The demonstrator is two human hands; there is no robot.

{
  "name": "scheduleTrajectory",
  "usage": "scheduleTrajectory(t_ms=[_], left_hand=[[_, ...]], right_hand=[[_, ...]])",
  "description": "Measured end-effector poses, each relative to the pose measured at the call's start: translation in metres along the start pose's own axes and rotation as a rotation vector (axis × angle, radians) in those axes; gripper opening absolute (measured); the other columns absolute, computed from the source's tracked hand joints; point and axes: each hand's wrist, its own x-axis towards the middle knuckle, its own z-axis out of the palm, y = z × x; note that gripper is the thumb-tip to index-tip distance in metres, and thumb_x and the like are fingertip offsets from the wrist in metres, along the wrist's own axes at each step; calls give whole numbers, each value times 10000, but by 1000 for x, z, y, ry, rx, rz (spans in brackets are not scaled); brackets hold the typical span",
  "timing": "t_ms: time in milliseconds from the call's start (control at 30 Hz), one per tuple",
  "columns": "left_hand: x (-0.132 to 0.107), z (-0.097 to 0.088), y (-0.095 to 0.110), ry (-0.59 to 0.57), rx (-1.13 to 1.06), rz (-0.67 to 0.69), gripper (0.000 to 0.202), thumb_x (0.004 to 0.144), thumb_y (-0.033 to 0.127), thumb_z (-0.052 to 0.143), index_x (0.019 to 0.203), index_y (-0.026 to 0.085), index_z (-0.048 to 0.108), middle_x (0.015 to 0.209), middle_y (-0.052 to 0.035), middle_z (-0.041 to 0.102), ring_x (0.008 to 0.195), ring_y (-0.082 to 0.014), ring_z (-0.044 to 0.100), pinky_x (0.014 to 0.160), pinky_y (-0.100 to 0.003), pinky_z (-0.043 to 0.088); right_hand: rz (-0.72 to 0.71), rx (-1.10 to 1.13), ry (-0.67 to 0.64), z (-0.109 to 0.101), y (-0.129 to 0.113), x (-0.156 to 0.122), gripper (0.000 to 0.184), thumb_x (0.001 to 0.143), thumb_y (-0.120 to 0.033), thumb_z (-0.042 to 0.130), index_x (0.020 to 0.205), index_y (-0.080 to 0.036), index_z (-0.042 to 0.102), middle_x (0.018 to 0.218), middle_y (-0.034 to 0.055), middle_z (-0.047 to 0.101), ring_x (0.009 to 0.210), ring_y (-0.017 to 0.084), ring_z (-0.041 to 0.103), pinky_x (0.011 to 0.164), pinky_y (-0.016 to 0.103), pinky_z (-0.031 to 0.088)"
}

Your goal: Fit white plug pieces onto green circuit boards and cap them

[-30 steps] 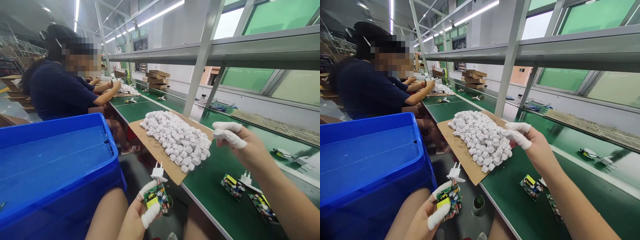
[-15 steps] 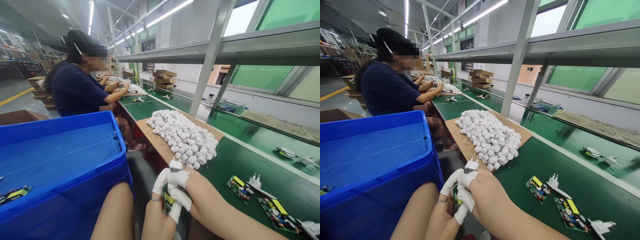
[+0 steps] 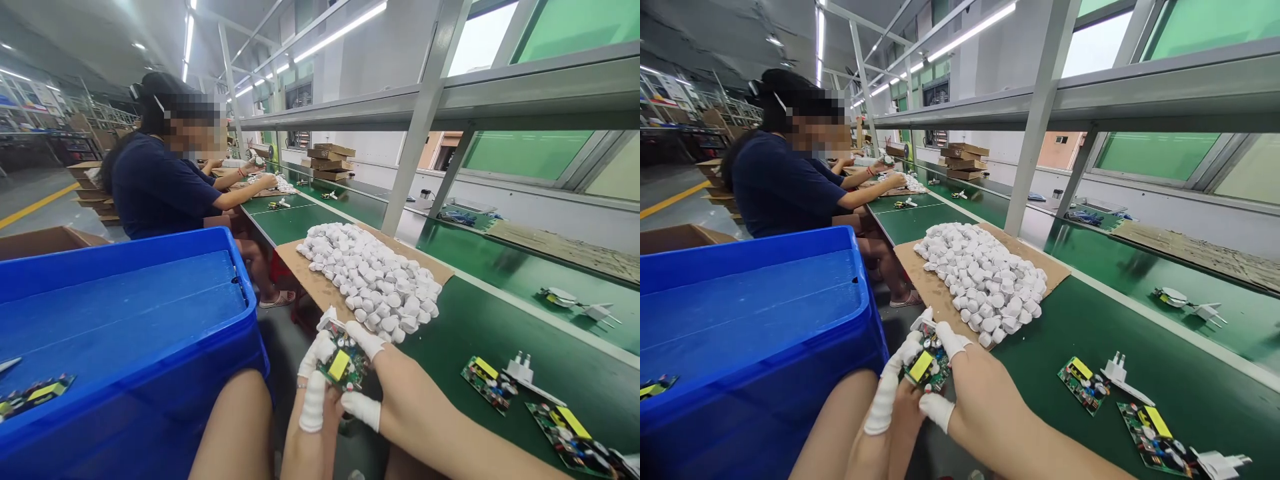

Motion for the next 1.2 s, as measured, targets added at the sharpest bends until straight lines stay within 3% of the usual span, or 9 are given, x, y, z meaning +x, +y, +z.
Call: scheduleTrajectory(t_ms=[133, 333, 433, 533, 733, 867, 933, 1067, 1200], left_hand=[[2, -11, 9, 29, 59, -43, 192, 510, 314, 703, 480, 177, 571, 452, 32, 551, 477, -136, 540, 597, -296, 489], [0, -12, 20, 101, 223, -46, 255, 496, 291, 708, 701, 160, 630, 592, -7, 637, 516, -148, 574, 466, -230, 477], [15, -13, 18, 100, 310, -97, 194, 456, 291, 719, 548, 153, 617, 444, -3, 592, 431, -156, 555, 433, -256, 478], [28, -18, 14, 77, 328, -107, 197, 420, 311, 726, 439, 175, 585, 377, -7, 563, 412, -179, 553, 459, -292, 491], [24, -37, -1, 77, 306, -5, 325, 323, 391, 743, 581, 221, 643, 667, -39, 669, 677, -255, 603, 617, -324, 505], [24, -46, -12, 131, 285, 65, 311, 354, 396, 734, 608, 241, 644, 680, -26, 669, 727, -244, 599, 675, -313, 492], [26, -45, -14, 145, 273, 85, 295, 385, 404, 721, 613, 234, 647, 695, -36, 669, 742, -242, 597, 692, -314, 487], [18, -30, -8, 166, 234, 109, 330, 364, 397, 735, 621, 206, 655, 724, -46, 672, 732, -237, 601, 678, -315, 498], [-2, -12, -5, 192, 198, 106, 350, 392, 366, 744, 700, 222, 658, 764, -13, 673, 775, -224, 596, 729, -335, 484]], right_hand=[[-122, 98, 30, 0, 2, -1, 594, 665, -157, 488, 1221, -171, 279, 1165, 94, 421, 1057, 205, 384, 899, 357, 331], [-222, -2, 84, 1, 4, -2, 581, 673, -153, 484, 1217, -141, 281, 1133, 102, 440, 1022, 224, 390, 882, 385, 333], [-220, -50, 59, -1, 2, -2, 552, 687, -155, 477, 1206, -109, 299, 1101, 121, 465, 986, 235, 414, 864, 402, 348], [-219, -146, 2, -3, -2, -3, 505, 701, -162, 457, 1183, -76, 335, 1068, 151, 485, 982, 258, 421, 902, 472, 287], [-234, -294, -46, -5, -5, -4, 532, 671, -105, 433, 1189, -33, 331, 1108, 181, 452, 1048, 278, 372, 930, 508, 232], [-250, -384, -48, -5, -4, -5, 556, 632, -82, 462, 1173, -5, 357, 1087, 197, 461, 1038, 304, 373, 940, 513, 204], [-256, -393, -39, -4, -3, -5, 555, 629, -83, 473, 1167, -3, 364, 1085, 198, 461, 1030, 305, 379, 939, 511, 208], [-236, -363, -27, -3, -1, -3, 379, 696, -140, 444, 1065, -58, 471, 1027, 173, 501, 1007, 282, 405, 921, 529, 218], [-287, -345, 53, 2, 0, -3, 464, 714, -143, 422, 1168, -76, 358, 1065, 161, 481, 1003, 274, 401, 902, 544, 225]])
